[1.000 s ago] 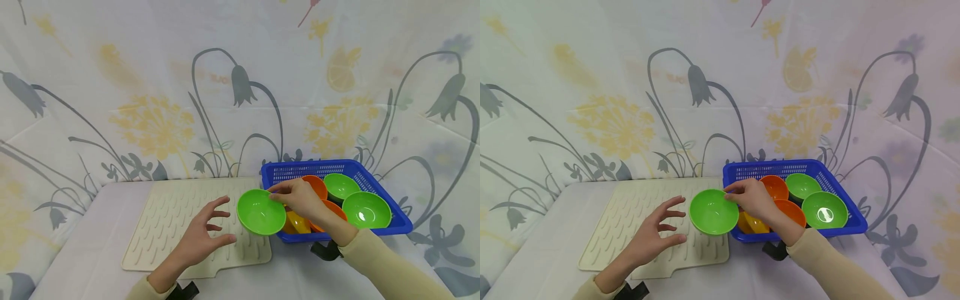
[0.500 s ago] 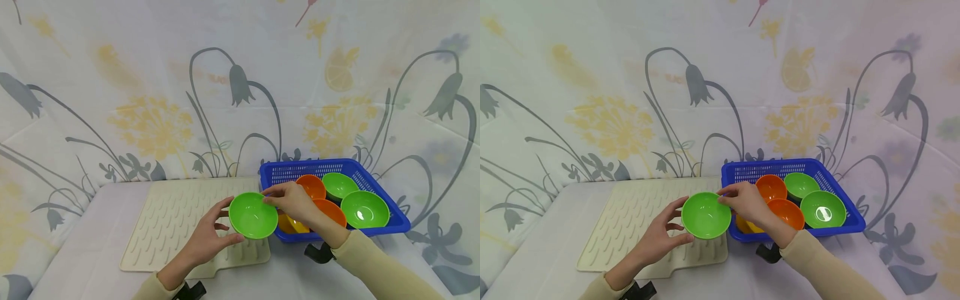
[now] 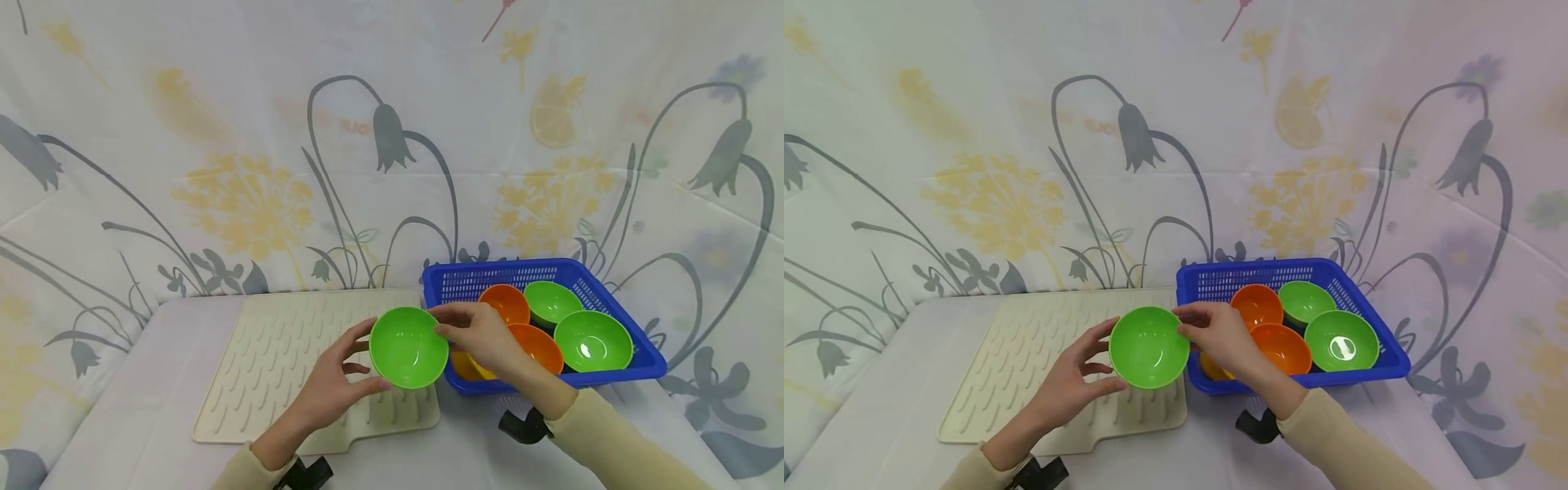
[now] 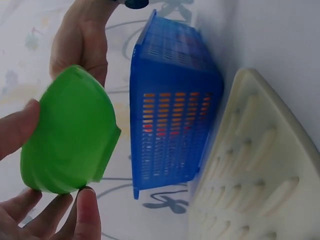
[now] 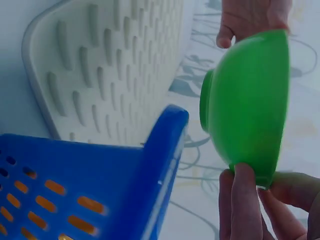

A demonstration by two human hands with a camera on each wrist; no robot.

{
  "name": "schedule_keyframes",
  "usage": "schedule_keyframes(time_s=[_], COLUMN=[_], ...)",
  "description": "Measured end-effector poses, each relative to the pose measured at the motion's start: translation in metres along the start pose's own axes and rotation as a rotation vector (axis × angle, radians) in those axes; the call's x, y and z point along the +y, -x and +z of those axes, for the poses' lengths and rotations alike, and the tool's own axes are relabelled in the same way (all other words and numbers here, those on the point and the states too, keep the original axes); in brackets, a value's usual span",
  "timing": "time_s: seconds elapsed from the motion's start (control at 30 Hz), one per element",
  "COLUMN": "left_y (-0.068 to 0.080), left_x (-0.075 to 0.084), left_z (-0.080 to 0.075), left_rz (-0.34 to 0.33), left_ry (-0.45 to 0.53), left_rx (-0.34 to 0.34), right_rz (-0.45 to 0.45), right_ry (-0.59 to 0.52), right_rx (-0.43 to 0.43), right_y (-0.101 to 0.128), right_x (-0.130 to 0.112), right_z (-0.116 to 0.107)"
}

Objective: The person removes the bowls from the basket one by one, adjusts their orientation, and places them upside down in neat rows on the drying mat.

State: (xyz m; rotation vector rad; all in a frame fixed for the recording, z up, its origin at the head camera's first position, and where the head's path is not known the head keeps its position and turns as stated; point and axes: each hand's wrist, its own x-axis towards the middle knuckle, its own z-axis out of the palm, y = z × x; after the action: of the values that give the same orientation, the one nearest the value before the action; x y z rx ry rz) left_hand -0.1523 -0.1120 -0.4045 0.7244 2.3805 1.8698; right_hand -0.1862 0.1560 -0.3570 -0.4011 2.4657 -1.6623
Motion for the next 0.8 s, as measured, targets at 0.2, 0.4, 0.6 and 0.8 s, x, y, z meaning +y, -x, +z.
schedule_keyframes(time_s=[0.2, 0.4, 0.6, 0.8], left_y=[0.001, 0.001, 0.001, 0.002], left_x=[-0.005, -0.01, -0.009, -0.006], left_z=[-0.008, -0.016, -0.019, -0.022], left_rz=[-0.062, -0.083, -0.03, 0.009], left_ry=[0.105, 0.203, 0.233, 0.223], left_rx=[-0.028, -0.059, -0.074, -0.072], right_rz=[-0.086, -0.17, -0.214, -0.216], right_ry=[0.0, -0.035, -0.125, -0.136], right_rx=[0.033, 0.029, 0.025, 0.032], right_y=[0.005, 0.007, 0.01, 0.011], right_x=[0.003, 0.008, 0.014, 0.018], right_z=[0.009, 0.017, 0.021, 0.023])
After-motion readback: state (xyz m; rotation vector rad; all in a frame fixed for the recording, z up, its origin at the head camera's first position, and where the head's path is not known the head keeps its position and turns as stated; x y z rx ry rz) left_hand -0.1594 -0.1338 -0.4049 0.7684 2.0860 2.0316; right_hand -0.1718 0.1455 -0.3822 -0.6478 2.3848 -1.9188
